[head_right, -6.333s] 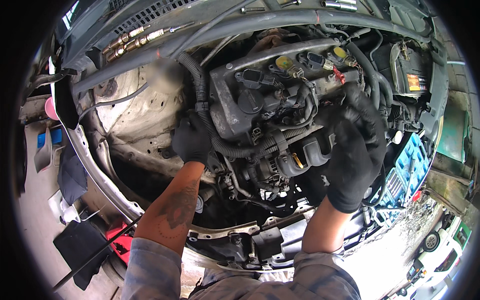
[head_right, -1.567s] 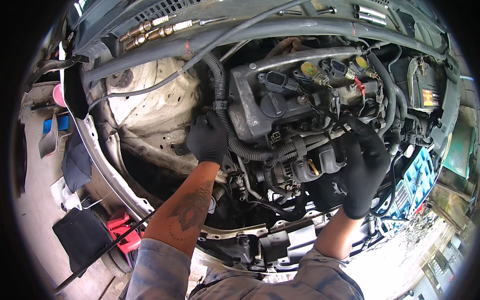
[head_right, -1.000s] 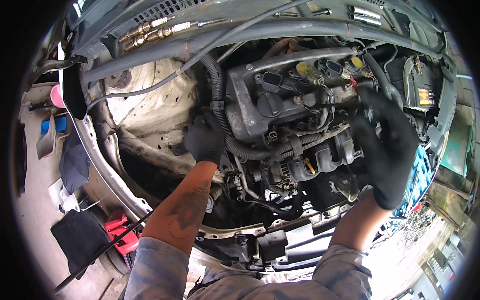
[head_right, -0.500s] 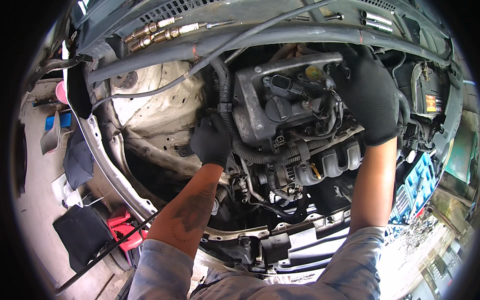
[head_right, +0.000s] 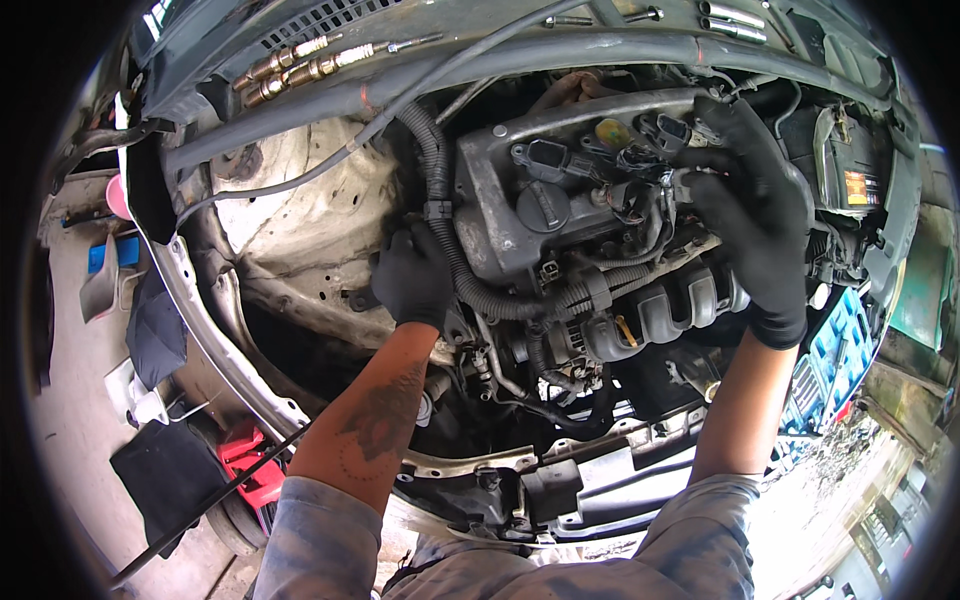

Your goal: The person works on a car engine with the hood open, using their hands to disconnect and reconnect various electrical connectors and wires. They manipulate components within the engine bay while another person stands nearby.

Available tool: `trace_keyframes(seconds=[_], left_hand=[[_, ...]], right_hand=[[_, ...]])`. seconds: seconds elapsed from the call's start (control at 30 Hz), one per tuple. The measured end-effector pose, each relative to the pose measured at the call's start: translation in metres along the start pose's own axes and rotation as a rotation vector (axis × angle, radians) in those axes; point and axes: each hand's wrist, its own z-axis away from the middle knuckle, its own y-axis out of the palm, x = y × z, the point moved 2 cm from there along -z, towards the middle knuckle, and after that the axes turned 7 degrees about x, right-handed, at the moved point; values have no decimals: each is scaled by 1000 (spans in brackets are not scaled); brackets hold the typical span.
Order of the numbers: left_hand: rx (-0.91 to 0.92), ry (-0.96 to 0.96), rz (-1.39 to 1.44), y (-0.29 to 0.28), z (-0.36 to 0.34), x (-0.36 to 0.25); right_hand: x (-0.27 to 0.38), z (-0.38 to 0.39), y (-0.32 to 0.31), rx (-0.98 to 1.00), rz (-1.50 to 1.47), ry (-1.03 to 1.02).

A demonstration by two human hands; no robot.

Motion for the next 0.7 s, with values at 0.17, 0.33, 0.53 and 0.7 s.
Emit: trace_keyframes(seconds=[0.17,0.33,0.53,0.7], left_hand=[[32,-13,-35,2,0,1],[37,-14,-46,2,0,1],[27,-11,-24,2,-1,2],[59,-35,8,3,-2,0]], right_hand=[[-16,9,16,189,833,9],[-15,6,43,320,1033,-134],[-19,-8,60,332,1022,-51],[-48,-17,57,358,841,-150]])
